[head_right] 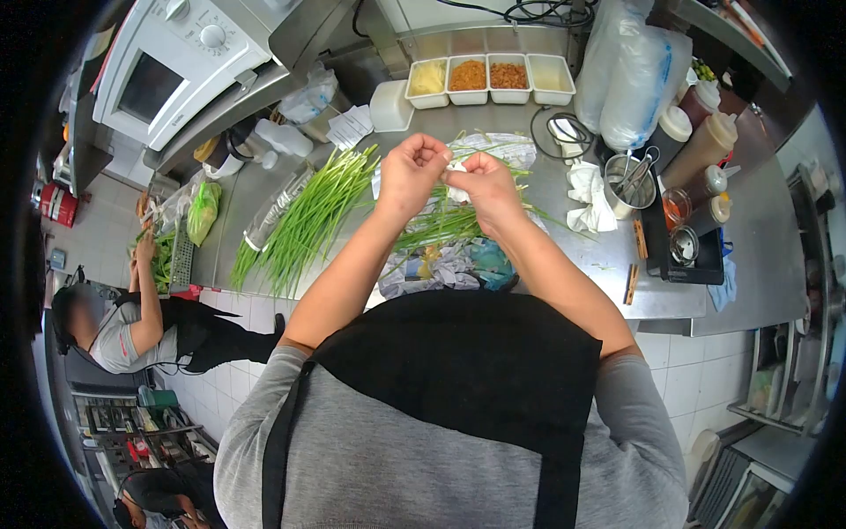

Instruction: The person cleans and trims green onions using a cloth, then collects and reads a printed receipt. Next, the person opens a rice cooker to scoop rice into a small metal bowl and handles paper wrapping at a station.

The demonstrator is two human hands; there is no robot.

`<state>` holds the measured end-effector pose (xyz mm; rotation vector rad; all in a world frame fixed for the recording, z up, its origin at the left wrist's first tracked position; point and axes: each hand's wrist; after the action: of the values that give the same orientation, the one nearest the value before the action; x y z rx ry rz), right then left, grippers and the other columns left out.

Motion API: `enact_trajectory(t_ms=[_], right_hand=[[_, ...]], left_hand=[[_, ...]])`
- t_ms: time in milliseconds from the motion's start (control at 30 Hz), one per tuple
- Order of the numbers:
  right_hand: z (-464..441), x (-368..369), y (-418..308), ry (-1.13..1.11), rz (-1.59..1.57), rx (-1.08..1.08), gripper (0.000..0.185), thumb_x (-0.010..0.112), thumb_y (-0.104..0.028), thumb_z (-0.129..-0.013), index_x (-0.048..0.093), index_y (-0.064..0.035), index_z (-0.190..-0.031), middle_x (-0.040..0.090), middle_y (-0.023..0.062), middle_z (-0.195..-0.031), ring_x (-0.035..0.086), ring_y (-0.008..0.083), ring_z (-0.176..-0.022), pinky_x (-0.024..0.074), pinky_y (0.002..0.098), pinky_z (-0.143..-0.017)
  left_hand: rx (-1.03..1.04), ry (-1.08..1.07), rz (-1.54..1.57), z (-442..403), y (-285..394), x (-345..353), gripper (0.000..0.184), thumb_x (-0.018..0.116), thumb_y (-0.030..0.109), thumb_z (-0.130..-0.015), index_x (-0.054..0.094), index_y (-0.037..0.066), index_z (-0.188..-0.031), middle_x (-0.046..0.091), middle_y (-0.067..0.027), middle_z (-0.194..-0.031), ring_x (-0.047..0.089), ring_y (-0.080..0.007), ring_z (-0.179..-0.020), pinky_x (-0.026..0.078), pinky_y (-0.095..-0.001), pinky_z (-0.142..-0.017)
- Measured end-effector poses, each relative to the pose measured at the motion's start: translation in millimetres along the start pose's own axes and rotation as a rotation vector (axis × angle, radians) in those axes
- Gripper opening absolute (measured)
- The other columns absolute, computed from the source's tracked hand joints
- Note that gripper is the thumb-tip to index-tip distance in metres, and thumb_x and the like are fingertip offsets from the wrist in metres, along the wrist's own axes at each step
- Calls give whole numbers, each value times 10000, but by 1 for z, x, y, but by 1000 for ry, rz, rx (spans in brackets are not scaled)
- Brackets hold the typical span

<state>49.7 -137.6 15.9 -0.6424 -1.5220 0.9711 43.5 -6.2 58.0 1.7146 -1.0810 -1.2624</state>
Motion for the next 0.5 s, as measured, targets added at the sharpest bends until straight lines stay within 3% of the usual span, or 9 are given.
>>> enact_trajectory(t_ms=[167,500], right_hand=[[1,6,-8,-52,63,127,242,714,2,-692,493,-91,-719,524,-14,-666,482,70,-573,372,215,-536],[-13,3,-13,-51,42,8,240,713,2,-687,496,-88,-739,519,-28,-664,478,65,-582,362,214,-538]], left_hand=[[96,156,120,-15,-3,-10,107,668,100,-780,609,18,-814,614,-40,-675,554,-89,-584,472,-250,-566],[76,130,24,-17,-4,-15,106,666,105,-781,610,22,-815,619,-31,-670,551,-85,-585,471,-247,-576]])
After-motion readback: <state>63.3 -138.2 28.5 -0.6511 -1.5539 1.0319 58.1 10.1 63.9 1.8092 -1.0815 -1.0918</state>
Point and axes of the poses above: each hand's wrist, its own z-axis away from the middle knuckle, its own x-axis out of the palm, y = z × x
